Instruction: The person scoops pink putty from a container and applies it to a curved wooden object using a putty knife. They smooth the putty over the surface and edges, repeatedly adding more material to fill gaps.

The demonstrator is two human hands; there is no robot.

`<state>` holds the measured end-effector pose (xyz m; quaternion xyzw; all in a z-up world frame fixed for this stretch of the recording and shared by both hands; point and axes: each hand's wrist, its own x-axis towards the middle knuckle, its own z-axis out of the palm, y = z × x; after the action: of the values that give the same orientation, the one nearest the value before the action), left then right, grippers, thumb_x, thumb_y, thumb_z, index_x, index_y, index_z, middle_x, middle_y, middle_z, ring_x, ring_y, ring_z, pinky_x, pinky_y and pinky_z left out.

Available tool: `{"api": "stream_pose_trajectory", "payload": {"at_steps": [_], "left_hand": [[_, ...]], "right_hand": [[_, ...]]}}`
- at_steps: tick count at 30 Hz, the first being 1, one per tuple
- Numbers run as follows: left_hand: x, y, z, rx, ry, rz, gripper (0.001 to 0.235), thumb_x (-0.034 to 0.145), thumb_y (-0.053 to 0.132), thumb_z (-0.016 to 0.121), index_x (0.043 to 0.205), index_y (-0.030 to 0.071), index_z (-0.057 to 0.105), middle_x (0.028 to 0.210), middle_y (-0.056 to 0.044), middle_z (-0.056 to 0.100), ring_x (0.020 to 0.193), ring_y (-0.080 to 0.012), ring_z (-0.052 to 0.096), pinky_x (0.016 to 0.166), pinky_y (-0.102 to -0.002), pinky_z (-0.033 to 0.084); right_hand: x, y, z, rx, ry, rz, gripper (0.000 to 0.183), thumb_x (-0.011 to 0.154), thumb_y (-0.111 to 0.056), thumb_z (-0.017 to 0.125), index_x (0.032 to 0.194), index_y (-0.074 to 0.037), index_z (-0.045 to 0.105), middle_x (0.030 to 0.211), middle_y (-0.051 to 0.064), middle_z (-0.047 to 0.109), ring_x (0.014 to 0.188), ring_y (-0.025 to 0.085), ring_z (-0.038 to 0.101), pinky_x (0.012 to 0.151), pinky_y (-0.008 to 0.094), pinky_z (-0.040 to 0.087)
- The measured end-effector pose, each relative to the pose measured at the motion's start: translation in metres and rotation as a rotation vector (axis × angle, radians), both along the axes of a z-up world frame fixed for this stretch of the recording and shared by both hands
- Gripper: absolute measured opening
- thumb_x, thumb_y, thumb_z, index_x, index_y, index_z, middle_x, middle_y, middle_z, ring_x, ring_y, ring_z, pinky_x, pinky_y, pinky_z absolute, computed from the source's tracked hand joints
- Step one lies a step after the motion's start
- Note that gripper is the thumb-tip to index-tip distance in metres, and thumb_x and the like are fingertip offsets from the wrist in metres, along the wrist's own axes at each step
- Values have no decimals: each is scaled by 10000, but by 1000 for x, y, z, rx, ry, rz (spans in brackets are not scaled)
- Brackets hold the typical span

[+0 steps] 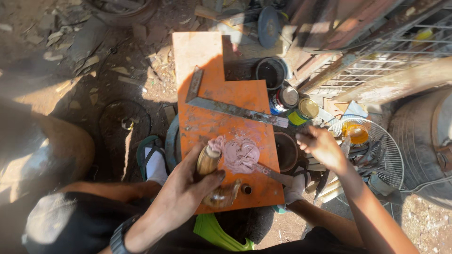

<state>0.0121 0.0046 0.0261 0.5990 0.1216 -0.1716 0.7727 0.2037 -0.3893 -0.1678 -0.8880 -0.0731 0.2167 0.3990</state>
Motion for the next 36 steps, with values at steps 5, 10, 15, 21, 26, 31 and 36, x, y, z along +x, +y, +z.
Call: {"api": "stream_pose_trajectory", "payload": {"at_steps": [5, 10, 15, 21, 26, 31, 36], "left_hand": [[11, -8, -14, 70, 45, 54, 690, 809, -40, 704, 1446, 115, 489, 1052, 5, 616, 907, -72, 584, 799, -251, 518], [14, -8, -69, 116, 97, -22, 564, 772, -75, 798, 1279, 69, 597, 960, -20, 670, 896, -84, 621, 819, -251, 496], [7, -4, -175, 215, -162, -68, 587, 778, 26, 946, 1259, 45, 611, 1017, -69, 724, 971, -165, 697, 893, -288, 520], [24, 34, -285, 923, 21, -457, 554, 801, 151, 819, 1307, 103, 598, 1187, -25, 718, 1106, -163, 696, 976, -298, 477], [35, 44, -299, 1012, 108, -481, 534, 778, 107, 835, 1262, 89, 610, 1117, -28, 713, 1046, -155, 699, 942, -295, 494], [30, 42, -289, 1007, 139, -453, 516, 755, 62, 851, 1216, 75, 621, 1048, -30, 709, 986, -148, 702, 907, -293, 512], [35, 29, -259, 939, 96, -368, 500, 731, 18, 867, 1171, 61, 633, 978, -33, 704, 927, -140, 705, 872, -290, 530]], "right_hand": [[86, -18, -71, 424, 295, -170, 322, 861, 15, 648, 1174, -4, 577, 940, 103, 722, 687, 115, 614, 540, 246, 492], [119, 36, -93, -74, 94, -167, 324, 940, -134, 672, 1230, 6, 638, 947, 128, 752, 692, 201, 675, 601, 285, 548], [168, 92, -128, 454, 583, -452, 345, 974, -222, 654, 1197, 39, 622, 990, 187, 748, 827, 252, 731, 787, 408, 609], [212, 146, -197, 840, 814, -682, 369, 950, -228, 697, 1191, 35, 601, 1010, 157, 709, 832, 268, 703, 766, 420, 587], [228, 171, -224, 891, 796, -843, 398, 921, -214, 749, 1181, 30, 572, 1011, 162, 656, 781, 286, 658, 679, 452, 559], [232, 166, -223, 777, 375, -958, 269, 868, -76, 740, 1098, 24, 643, 905, 83, 682, 674, 176, 638, 554, 396, 539], [215, 126, -187, 668, 203, -682, 125, 908, -93, 734, 973, -21, 655, 709, 7, 578, 510, 108, 470, 463, 303, 367]]}}
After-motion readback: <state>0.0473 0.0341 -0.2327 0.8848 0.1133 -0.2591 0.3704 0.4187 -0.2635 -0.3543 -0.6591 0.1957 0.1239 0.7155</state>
